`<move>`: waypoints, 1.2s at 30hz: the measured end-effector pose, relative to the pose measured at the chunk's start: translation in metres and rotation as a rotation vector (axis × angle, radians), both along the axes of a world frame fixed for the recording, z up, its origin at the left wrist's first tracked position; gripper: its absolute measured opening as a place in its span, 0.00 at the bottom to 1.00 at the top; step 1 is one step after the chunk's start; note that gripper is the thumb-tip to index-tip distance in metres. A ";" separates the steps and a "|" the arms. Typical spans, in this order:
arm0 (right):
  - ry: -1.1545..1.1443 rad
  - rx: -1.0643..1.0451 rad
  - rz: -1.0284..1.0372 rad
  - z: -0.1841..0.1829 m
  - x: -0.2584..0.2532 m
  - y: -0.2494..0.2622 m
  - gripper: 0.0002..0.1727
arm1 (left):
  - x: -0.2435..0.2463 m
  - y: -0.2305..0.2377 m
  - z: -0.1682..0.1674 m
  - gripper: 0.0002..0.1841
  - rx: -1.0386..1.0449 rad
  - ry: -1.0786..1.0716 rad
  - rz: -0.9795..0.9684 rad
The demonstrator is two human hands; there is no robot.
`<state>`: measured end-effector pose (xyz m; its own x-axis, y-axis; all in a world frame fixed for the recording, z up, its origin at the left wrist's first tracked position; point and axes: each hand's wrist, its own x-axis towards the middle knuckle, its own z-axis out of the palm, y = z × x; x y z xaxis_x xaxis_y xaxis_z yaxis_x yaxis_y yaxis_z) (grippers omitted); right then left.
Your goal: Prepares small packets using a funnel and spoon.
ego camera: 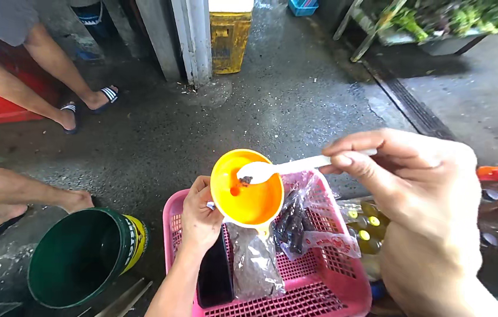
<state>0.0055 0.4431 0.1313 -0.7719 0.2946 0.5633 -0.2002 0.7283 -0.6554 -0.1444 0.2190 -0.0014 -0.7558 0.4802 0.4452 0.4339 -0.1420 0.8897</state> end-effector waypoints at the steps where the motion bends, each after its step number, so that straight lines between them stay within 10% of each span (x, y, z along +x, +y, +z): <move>1: 0.021 0.028 0.010 -0.001 0.001 -0.002 0.08 | 0.000 -0.001 0.000 0.06 -0.004 -0.004 0.005; 14: 0.200 -0.135 -0.098 -0.020 0.028 0.033 0.08 | -0.001 0.001 0.011 0.07 0.041 -0.080 0.004; 36: -0.377 0.168 -0.161 -0.067 0.008 0.026 0.06 | -0.032 0.008 0.141 0.17 0.118 -0.095 -0.226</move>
<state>0.0130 0.4692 0.0644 -0.8844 0.3564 0.3013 0.1553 0.8335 -0.5302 -0.1762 0.2270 0.1397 -0.6767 0.5903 0.4400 0.2945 -0.3307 0.8966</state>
